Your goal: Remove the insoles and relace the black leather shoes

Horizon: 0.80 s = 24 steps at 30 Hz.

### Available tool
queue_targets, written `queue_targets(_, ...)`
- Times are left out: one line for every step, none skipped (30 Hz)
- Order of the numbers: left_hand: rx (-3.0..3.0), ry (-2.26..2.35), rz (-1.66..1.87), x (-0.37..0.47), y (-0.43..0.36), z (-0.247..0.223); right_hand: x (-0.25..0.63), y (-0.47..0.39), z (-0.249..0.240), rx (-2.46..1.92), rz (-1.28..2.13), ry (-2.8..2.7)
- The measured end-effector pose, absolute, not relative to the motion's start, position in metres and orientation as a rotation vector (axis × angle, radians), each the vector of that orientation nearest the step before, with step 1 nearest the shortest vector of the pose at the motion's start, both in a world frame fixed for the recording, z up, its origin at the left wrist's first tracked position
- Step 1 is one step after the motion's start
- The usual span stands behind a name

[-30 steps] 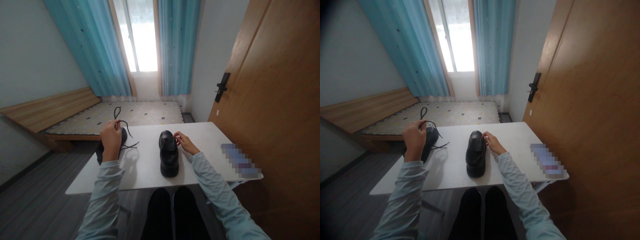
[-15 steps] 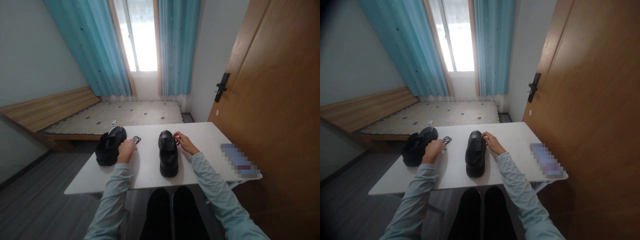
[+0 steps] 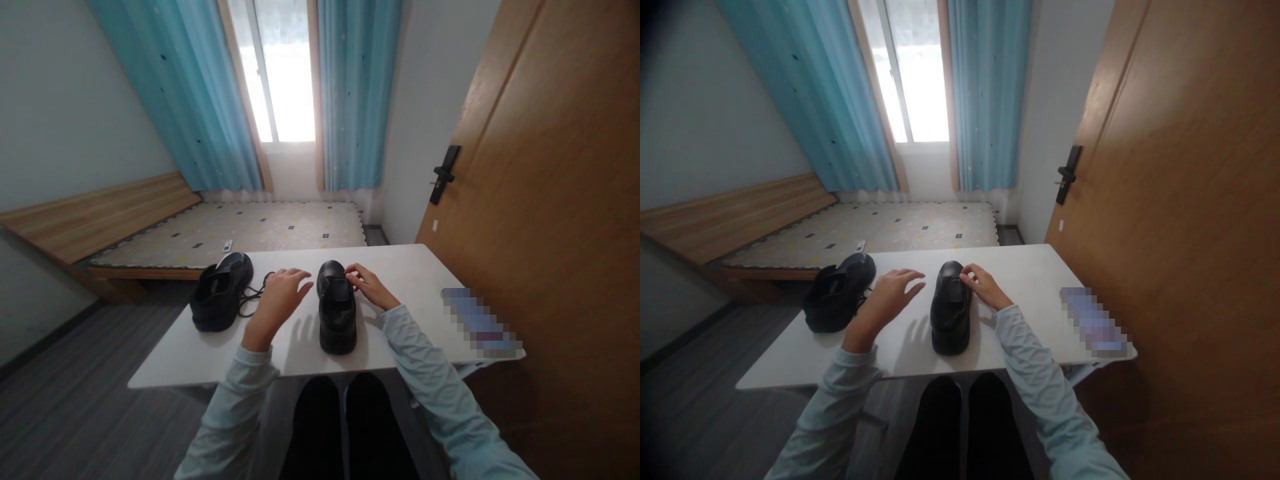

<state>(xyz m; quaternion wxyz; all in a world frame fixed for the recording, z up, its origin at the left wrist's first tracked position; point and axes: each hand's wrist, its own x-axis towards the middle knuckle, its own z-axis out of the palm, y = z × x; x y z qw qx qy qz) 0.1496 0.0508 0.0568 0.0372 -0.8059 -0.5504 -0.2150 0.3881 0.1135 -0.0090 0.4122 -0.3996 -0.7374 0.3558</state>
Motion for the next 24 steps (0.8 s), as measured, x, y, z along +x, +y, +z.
queue_targets(-2.531,-1.621,-0.699,0.158,0.048,0.059,0.388,0.113,-0.008,-1.003,0.894,-1.856)
queue_targets(-2.576,-1.564,-0.727,0.165,0.044,0.059,0.388,0.113,-0.008,-1.002,0.895,-1.856)
queue_targets(-2.62,-1.502,-0.743,0.172,0.042,0.06,0.388,0.112,-0.007,-1.002,0.895,-1.855)
queue_targets(-2.658,-1.444,-0.746,0.178,0.039,0.06,0.388,0.112,-0.007,-1.004,0.894,-1.858)
queue_targets(-2.687,-1.397,-0.735,0.183,0.038,0.059,0.388,0.112,-0.007,-1.007,0.887,-1.864)
queue_targets(-2.712,-1.36,-0.712,0.188,0.036,0.059,0.389,0.111,-0.007,-1.011,0.877,-1.872)
queue_targets(-2.731,-1.335,-0.678,0.192,0.035,0.058,0.389,0.111,-0.008,-1.015,0.867,-1.883)
queue_targets(-2.749,-1.32,-0.633,0.195,0.035,0.057,0.39,0.11,-0.008,-1.017,0.858,-1.895)
queue_targets(-2.77,-1.308,-0.581,0.197,0.036,0.057,0.39,0.11,-0.008,-1.015,0.852,-1.906)
queue_targets(-2.794,-1.296,-0.525,0.199,0.036,0.057,0.39,0.11,-0.008,-1.012,0.849,-1.913)
queue_targets(-2.815,-1.283,-0.473,0.2,0.037,0.057,0.391,0.11,-0.008,-1.007,0.848,-1.92)
queue_targets(-2.828,-1.274,-0.426,0.201,0.038,0.057,0.391,0.11,-0.008,-1.004,0.848,-1.927)
queue_targets(-2.827,-1.272,-0.387,0.201,0.038,0.057,0.391,0.11,-0.008,-1.002,0.846,-1.933)
queue_targets(-2.816,-1.275,-0.36,0.201,0.039,0.058,0.391,0.11,-0.008,-1.001,0.844,-1.937)
queue_targets(-2.799,-1.279,-0.344,0.201,0.038,0.06,0.392,0.11,-0.008,-1.001,0.842,-1.941)
queue_targets(-2.784,-1.278,-0.335,0.202,0.038,0.061,0.392,0.11,-0.008,-1.001,0.84,-1.941)
queue_targets(-2.779,-1.271,-0.331,0.202,0.037,0.063,0.392,0.11,-0.007,-1.002,0.84,-1.94)
queue_targets(-2.786,-1.257,-0.327,0.202,0.037,0.065,0.392,0.11,-0.007,-1.002,0.841,-1.938)
queue_targets(-2.802,-1.241,-0.319,0.203,0.036,0.067,0.392,0.11,-0.006,-1.004,0.843,-1.936)
queue_targets(-2.829,-1.224,-0.302,0.203,0.036,0.068,0.392,0.109,-0.006,-1.005,0.845,-1.936)
queue_targets(-2.861,-1.209,-0.276,0.203,0.036,0.069,0.392,0.109,-0.005,-1.007,0.848,-1.936)
queue_targets(-2.891,-1.204,-0.243,0.204,0.036,0.07,0.392,0.109,-0.005,-1.008,0.849,-1.937)
queue_targets(-2.913,-1.211,-0.207,0.205,0.037,0.07,0.392,0.109,-0.005,-1.009,0.851,-1.938)
queue_targets(-2.926,-1.228,-0.17,0.205,0.039,0.07,0.392,0.108,-0.005,-1.01,0.852,-1.936)
